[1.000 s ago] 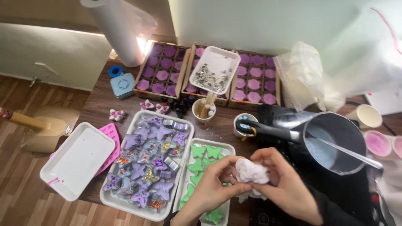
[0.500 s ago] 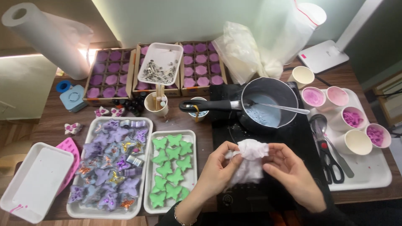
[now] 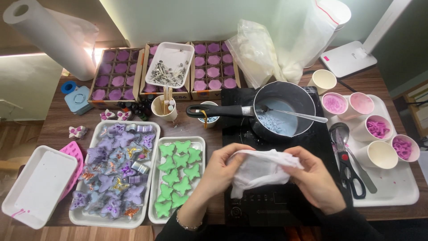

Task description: The recorder is cleaning an induction cooker with a paper towel while holding a pot.

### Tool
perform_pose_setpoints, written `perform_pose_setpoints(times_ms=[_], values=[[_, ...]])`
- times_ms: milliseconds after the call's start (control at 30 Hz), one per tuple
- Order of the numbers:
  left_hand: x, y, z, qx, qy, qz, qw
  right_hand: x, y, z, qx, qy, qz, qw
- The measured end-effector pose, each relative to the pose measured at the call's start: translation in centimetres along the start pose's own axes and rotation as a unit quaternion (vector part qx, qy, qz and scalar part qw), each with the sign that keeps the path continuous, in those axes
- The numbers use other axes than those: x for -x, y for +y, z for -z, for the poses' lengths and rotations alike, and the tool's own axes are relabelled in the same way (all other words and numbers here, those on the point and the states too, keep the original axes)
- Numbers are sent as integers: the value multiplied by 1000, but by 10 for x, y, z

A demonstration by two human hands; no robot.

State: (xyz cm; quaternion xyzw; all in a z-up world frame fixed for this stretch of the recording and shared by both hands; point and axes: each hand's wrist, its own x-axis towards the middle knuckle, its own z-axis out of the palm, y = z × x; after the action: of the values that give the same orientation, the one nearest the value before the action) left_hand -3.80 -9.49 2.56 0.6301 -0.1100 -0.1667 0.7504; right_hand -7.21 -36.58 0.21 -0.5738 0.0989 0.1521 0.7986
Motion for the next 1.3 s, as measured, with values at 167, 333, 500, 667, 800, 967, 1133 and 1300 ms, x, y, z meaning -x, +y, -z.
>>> perform_pose_setpoints(times_ms=[167, 333, 500, 667, 800, 967, 1133, 1300], values=[[4, -20, 11, 28, 18, 37, 999, 3, -24, -18, -162, -26, 0, 986], [-4, -32, 5, 42, 8, -10, 999, -1, -38, -44, -161, 42, -48, 985], [2, 25, -17, -17, -94, -31, 995, 5, -52, -59, -15, -105, 9, 994], [-4, -37, -4, 85, -42, 13, 995, 5, -62, -38, 54, -47, 27, 997], [0, -40, 2, 211, 24, 92, 973, 9, -76, -35, 87, 11, 33, 996], [8, 19, -16, 15, -55, 50, 997, 7, -65, -39, 81, -38, 28, 996], [9, -9, -7, -116, -19, 46, 992, 12, -92, -52, 221, 0, 30, 975], [21, -11, 19, 41, 57, -102, 992, 22, -102, -22, 283, 80, 82, 952]])
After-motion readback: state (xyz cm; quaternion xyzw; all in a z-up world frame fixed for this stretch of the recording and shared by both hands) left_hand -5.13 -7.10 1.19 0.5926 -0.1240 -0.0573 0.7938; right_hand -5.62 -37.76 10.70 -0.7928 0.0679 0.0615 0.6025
